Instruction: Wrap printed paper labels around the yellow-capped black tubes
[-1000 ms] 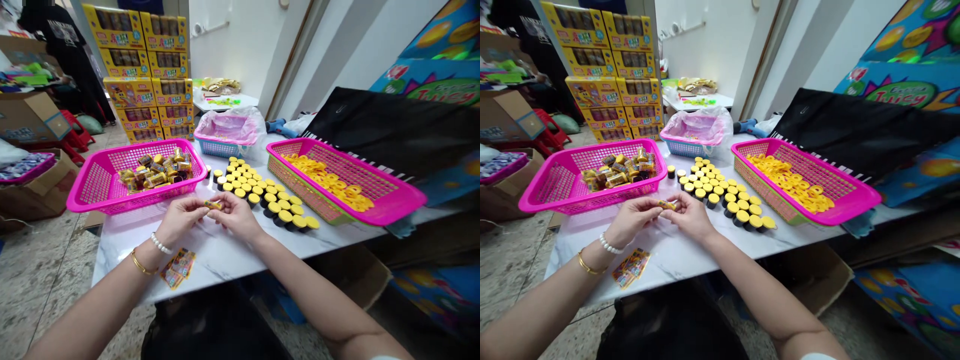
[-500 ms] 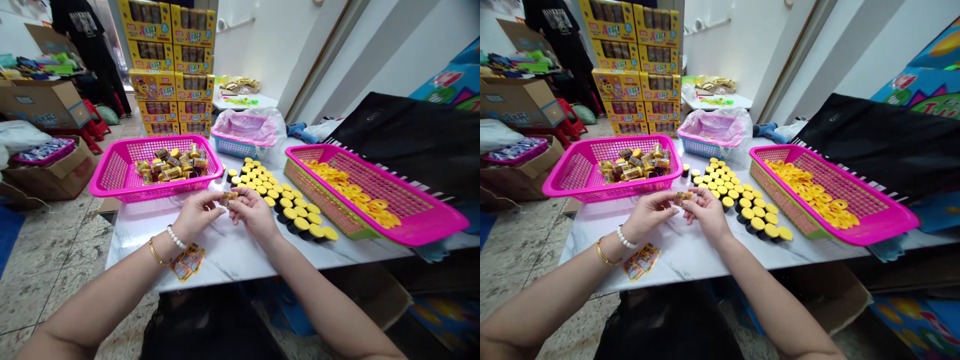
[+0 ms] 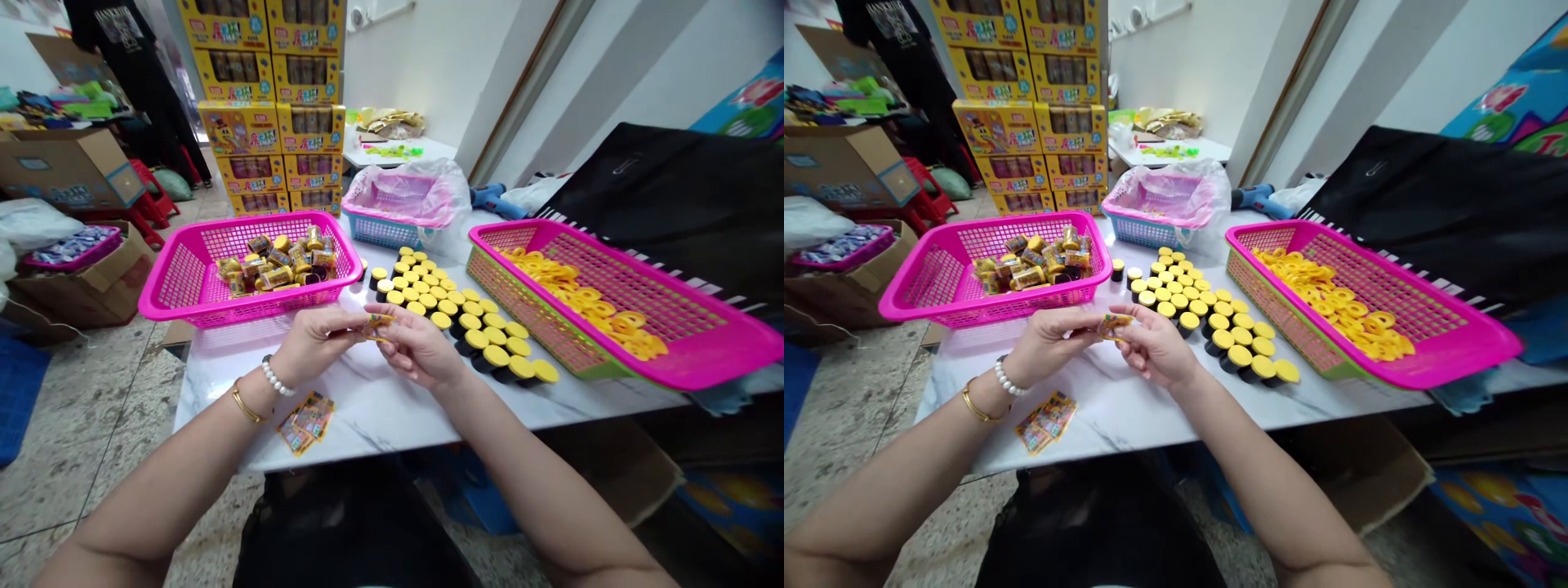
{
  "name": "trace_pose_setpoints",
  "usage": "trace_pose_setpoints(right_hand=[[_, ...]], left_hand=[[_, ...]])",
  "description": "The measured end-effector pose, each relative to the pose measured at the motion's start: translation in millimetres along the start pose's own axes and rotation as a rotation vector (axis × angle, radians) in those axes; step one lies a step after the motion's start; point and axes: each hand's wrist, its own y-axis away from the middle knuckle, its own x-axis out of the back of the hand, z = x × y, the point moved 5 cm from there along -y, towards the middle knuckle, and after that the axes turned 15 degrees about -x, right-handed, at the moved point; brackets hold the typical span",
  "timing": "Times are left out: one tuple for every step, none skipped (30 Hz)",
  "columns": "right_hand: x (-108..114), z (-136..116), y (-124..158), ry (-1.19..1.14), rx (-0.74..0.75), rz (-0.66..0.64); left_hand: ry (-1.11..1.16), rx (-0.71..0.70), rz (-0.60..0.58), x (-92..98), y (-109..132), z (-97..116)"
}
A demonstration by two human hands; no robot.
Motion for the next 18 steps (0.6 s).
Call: trace_pose_setpoints(right_hand=[[0,-1,1,0.005,0.010,-0.001],[0,-2,2,0.017,0.031,0.009],[-1,-2,2,0.040,0.065,0.032],[-1,-3,2,0.074,0.110,0.066],[-2,-3,3,0.121,0.158,0.103],[-4,-2,4,0.180,0.203,0.138],[-7,-2,5,0.253,0.248,0.165],[-9,-2,7,0.344,0.303,0.192],[-11,-2,10,0.455,0.373,0.233],[-11,-4,15,0.584,0.463,0.305],[-9,-7,22,0.723,0.571,0.419],[-5,-10,32,0.867,0.674,0.573],[0,-13,42,1.009,0.752,0.752],[7,-15,51,1.144,0.791,0.934],[15,-17,58,1.271,0.787,1.095],[23,-18,62,1.393,0.746,1.222],[31,-19,64,1.508,0.680,1.306],[38,-19,64,1.607,0.606,1.352]], left_hand=[[0.069,0.053,0.013,0.3,0,-2],[0.152,0.114,0.023,-0.1,0,-4],[0.240,0.181,0.031,-1.1,0,-5],[0.329,0.252,0.042,-2.3,1,-7],[0.408,0.323,0.057,-3.3,2,-9],[0.467,0.389,0.075,-4.1,3,-10],[0.500,0.451,0.091,-4.5,5,-12],[0.506,0.505,0.101,-4.5,7,-15],[0.491,0.549,0.102,-4.3,8,-17],[0.465,0.580,0.101,-3.6,9,-20],[0.437,0.601,0.101,-2.8,11,-23],[0.417,0.615,0.104,-1.9,11,-26],[0.411,0.624,0.107,-1.4,11,-29],[0.418,0.631,0.106,-1.5,11,-31],[0.436,0.641,0.099,-2.3,11,-32],[0.460,0.652,0.092,-3.4,11,-33],[0.491,0.662,0.086,-4.8,11,-33],[0.526,0.673,0.082,-6.4,11,-32]])
